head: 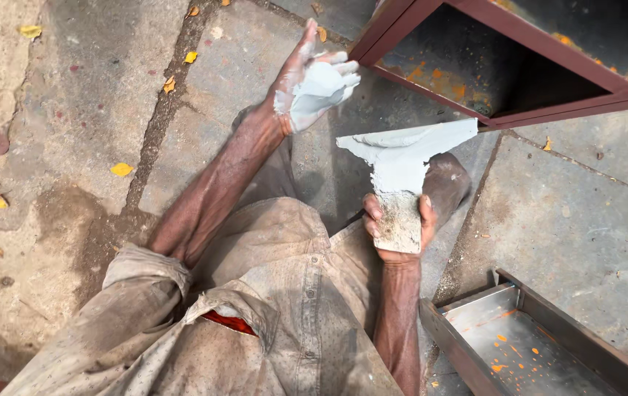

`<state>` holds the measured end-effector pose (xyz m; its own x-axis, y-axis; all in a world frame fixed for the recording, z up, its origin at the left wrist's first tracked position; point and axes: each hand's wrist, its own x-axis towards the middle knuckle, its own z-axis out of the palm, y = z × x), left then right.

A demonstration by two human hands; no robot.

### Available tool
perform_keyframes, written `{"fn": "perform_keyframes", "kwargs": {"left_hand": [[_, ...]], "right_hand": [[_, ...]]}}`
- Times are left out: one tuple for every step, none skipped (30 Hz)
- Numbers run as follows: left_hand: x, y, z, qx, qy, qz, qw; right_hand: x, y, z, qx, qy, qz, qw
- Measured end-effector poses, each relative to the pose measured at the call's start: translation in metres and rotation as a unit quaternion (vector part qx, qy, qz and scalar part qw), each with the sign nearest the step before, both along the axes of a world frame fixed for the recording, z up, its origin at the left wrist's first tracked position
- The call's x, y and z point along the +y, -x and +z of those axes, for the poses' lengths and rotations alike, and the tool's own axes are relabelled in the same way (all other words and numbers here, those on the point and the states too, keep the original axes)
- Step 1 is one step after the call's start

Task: The person kneels on a tiled floor and uses a putty knife to apply a white filler paste to the edges and corners of a reddish-brown metal cabinet. They repeatedly scoop filler from their left hand onto the tool and smooth it along the cabinet's frame.

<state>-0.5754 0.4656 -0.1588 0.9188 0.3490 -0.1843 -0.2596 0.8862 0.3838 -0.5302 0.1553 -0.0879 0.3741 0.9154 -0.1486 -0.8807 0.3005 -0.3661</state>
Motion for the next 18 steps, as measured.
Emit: {"fn": "perform_keyframes", "kwargs": {"left_hand": [[0.001, 0.007, -0.004, 0.018, 0.027, -0.004, 0.999], [0.0, 0.012, -0.007, 0.017, 0.068, -0.004, 0.998], [-0.003, 0.018, -0.011, 0.018, 0.1, -0.018, 0.995], [-0.006, 0.025, -0.014, 0.018, 0.083, -0.03, 0.996], [-0.01, 0.029, -0.018, 0.015, 0.096, -0.025, 0.995], [-0.015, 0.035, -0.021, 0.016, 0.118, -0.015, 0.993], [-0.02, 0.04, -0.025, 0.025, 0.129, -0.018, 0.991], [-0.025, 0.044, -0.028, 0.034, 0.14, -0.019, 0.989], [-0.028, 0.047, -0.031, 0.043, 0.149, -0.02, 0.988], [-0.031, 0.051, -0.033, 0.038, 0.156, -0.02, 0.987], [-0.036, 0.054, -0.035, 0.034, 0.167, -0.02, 0.985], [-0.039, 0.057, -0.036, 0.028, 0.177, -0.018, 0.984], [-0.042, 0.06, -0.037, 0.03, 0.178, -0.017, 0.983], [-0.045, 0.063, -0.037, 0.032, 0.179, -0.017, 0.983], [-0.047, 0.065, -0.036, 0.036, 0.18, -0.016, 0.983], [-0.048, 0.068, -0.036, 0.044, 0.186, -0.013, 0.981], [-0.05, 0.07, -0.035, 0.052, 0.194, -0.011, 0.979], [-0.051, 0.071, -0.035, 0.061, 0.203, -0.008, 0.977]], "right_hand": [[0.001, -0.003, 0.007, 0.002, -0.024, -0.029, 0.999], [0.007, -0.01, 0.017, 0.004, -0.054, -0.052, 0.997], [0.017, -0.018, 0.028, -0.037, -0.084, -0.065, 0.994], [0.026, -0.024, 0.042, -0.075, -0.112, -0.082, 0.987], [0.032, -0.027, 0.055, -0.108, -0.131, -0.101, 0.98], [0.04, -0.029, 0.068, -0.218, -0.077, -0.164, 0.959], [0.051, -0.036, 0.08, -0.321, -0.017, -0.219, 0.921], [0.062, -0.042, 0.09, -0.46, 0.107, -0.273, 0.838], [0.078, -0.05, 0.096, -0.577, 0.225, -0.317, 0.718], [0.097, -0.059, 0.099, -0.709, 0.254, -0.379, 0.538], [0.114, -0.069, 0.1, -0.806, 0.27, -0.41, 0.331], [0.129, -0.078, 0.098, -0.805, 0.264, -0.42, 0.324], [0.145, -0.087, 0.094, -0.804, 0.258, -0.43, 0.318], [0.156, -0.095, 0.09, -0.803, 0.252, -0.441, 0.311], [0.161, -0.103, 0.087, -0.801, 0.244, -0.45, 0.311], [0.166, -0.109, 0.082, -0.799, 0.237, -0.456, 0.312], [0.168, -0.115, 0.079, -0.798, 0.235, -0.46, 0.31], [0.17, -0.119, 0.076, -0.797, 0.234, -0.465, 0.308]]}}
